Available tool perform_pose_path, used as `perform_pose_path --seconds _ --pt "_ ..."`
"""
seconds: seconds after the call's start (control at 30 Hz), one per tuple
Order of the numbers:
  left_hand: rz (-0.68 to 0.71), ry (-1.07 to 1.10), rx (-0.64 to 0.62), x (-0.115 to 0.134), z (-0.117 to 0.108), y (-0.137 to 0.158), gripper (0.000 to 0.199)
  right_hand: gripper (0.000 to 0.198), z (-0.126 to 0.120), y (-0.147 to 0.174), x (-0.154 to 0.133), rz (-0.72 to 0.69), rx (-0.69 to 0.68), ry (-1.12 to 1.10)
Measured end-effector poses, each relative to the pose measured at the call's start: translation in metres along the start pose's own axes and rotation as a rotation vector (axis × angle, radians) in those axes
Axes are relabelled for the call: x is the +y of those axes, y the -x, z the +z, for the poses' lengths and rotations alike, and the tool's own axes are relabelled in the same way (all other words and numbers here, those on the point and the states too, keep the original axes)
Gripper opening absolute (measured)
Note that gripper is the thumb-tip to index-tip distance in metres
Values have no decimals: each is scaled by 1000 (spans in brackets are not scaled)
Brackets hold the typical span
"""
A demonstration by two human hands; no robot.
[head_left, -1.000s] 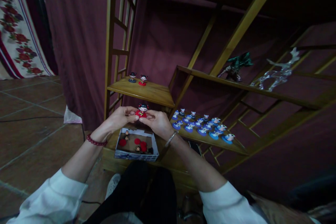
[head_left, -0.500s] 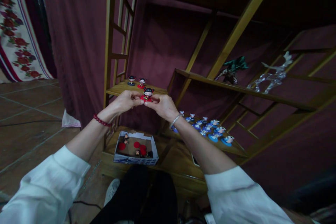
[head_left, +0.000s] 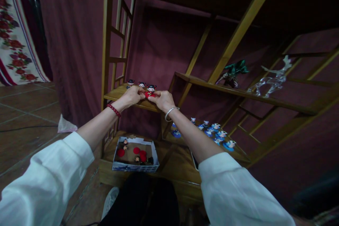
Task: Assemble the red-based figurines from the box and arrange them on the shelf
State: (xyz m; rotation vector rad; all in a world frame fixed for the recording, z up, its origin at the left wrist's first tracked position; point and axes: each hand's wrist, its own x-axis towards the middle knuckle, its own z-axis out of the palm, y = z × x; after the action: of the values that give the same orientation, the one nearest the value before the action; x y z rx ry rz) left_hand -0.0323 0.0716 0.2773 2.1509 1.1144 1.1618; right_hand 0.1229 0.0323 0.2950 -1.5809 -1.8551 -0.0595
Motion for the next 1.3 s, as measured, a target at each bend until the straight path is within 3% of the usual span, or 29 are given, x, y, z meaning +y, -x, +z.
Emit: perform_pose_path --seconds 0.1,0.33,0.67,0.87,1.3 --pt "20 -191 -13 1 -3 -3 30 37 2 -8 3 30 18 32" --pt "155 -558 -239 4 -3 -7 39 37 10 -23 13 68 5 81" --pt "160 -657 -368 6 14 -20 49 30 19 -41 25 133 -45 225" --pt "144 -716 -369 5 20 -26 56 29 23 -49 25 150 -56 254" --pt "105 -733 -391 3 21 -36 52 26 22 -62 21 198 -103 292"
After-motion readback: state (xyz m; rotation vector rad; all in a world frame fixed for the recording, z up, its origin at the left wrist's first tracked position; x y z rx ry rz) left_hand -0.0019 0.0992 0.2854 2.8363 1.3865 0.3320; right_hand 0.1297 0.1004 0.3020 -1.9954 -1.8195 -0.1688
